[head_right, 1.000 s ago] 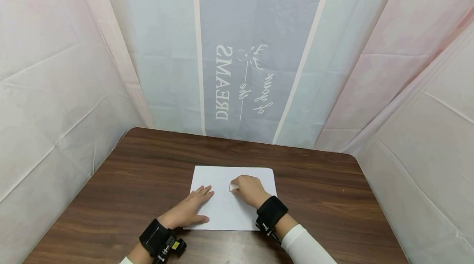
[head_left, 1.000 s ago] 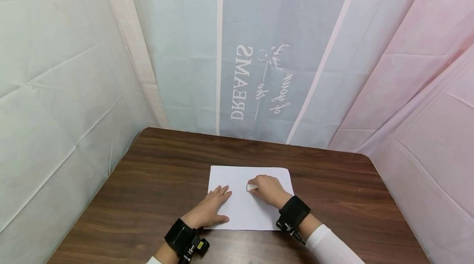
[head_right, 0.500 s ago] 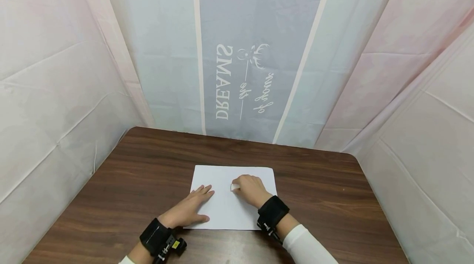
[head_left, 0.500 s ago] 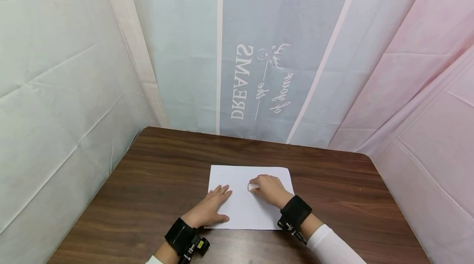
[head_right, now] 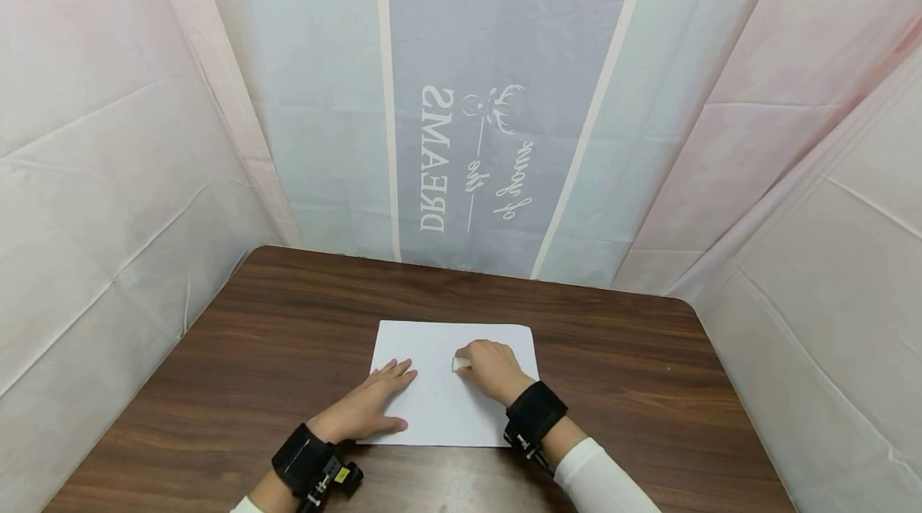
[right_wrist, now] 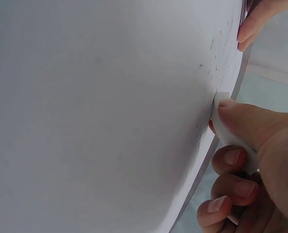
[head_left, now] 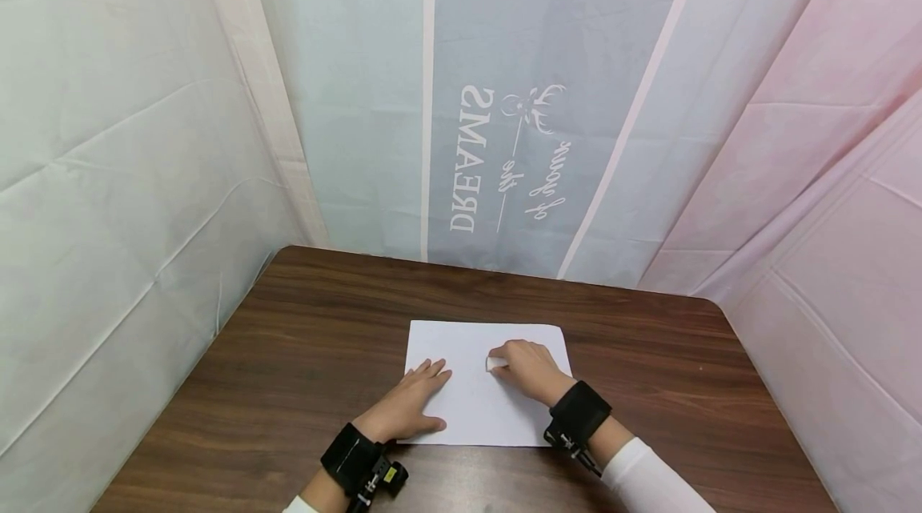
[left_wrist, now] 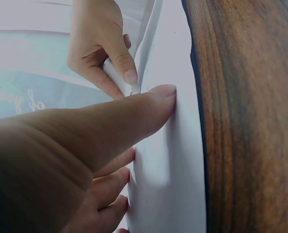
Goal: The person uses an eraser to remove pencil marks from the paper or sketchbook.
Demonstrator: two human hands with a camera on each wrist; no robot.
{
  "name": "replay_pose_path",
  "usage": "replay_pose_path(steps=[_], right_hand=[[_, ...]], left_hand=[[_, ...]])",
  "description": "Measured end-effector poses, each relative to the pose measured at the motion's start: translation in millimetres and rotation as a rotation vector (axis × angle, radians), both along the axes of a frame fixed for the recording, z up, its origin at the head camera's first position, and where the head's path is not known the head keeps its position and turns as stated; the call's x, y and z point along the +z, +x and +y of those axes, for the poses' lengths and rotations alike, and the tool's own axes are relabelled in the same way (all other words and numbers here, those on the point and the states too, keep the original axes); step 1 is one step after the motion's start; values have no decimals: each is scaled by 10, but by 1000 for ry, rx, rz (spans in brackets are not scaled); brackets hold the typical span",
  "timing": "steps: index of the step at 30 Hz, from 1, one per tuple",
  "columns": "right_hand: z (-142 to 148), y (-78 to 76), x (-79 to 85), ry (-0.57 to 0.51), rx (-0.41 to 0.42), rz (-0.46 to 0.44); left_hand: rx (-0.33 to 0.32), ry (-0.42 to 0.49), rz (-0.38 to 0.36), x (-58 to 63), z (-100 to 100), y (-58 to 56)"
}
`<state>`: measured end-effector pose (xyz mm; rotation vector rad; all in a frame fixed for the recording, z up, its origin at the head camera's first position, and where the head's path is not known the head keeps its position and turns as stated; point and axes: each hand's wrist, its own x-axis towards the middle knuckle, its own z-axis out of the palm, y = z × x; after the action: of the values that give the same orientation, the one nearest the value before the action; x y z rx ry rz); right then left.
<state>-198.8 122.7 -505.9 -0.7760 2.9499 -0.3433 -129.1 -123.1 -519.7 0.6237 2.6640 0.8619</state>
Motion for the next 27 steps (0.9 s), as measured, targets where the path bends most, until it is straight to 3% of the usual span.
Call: replay_pose_path(steps=[27], right_hand=[[109,20,-8,-33,-23,-21]], left_hand=[[5,2,-13,4,4,5]])
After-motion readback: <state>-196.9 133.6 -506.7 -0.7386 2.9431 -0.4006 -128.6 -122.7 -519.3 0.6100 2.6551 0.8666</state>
